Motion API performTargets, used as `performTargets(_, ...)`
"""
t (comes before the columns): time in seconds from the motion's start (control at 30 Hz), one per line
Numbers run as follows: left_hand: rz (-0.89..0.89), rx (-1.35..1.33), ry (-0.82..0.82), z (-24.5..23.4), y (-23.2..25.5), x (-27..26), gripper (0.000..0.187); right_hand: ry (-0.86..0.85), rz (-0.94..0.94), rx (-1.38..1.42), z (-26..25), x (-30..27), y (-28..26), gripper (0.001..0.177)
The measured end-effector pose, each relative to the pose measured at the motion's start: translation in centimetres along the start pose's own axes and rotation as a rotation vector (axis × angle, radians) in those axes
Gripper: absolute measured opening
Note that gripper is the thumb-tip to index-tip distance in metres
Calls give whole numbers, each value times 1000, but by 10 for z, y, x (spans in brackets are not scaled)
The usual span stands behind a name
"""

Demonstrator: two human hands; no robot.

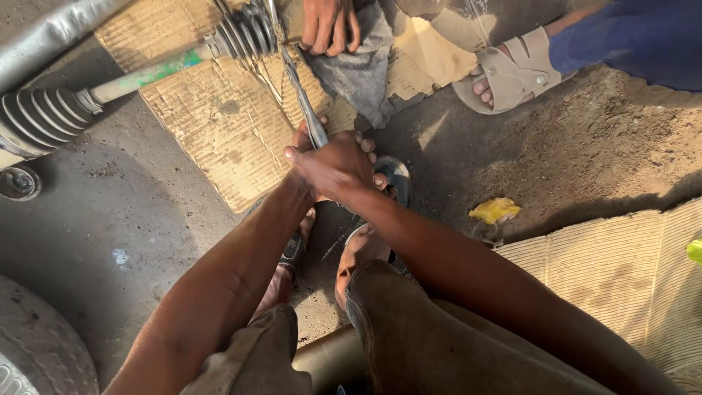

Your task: Disassembling and inspecting a car's CV joint and axle assembly on a workshop floor.

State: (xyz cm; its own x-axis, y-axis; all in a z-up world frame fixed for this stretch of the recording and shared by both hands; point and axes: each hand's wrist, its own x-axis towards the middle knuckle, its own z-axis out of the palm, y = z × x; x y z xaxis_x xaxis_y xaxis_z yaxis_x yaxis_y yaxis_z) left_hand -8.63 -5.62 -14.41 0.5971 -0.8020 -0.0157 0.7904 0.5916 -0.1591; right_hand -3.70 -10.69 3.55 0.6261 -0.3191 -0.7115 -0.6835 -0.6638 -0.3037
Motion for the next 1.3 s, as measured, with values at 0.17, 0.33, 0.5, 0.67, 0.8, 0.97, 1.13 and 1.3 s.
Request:
performTargets(0.17,9,33,-3,34,23,24,66,13,-25,7,6,2,5,67)
performTargets(0.33,103,106,97,15,22,30,54,20,-15,-3,8,5,16,65)
performTargets(0.5,193,152,214,-13,5,26,43,8,22,-22,15,-1,36,63)
performTargets(0.67,304,228,327,-41,9,27,31,-3,23,-30,25,-4,38,61)
performTargets(0.8,424,315,380,-89,35,51,22,16,-23,-39,16,6,26,60)
performTargets(0.97,525,379,470,-241,42,75,20,28,-60,-49,9,7,15,58)
performTargets(1.13,519,338,481,-224,47,77,19,17,-87,-35,-2,5,-2,54)
performTargets(1.3,475,326,632,-103,36,57,22,-72,-47,11,-8,1,-3,51)
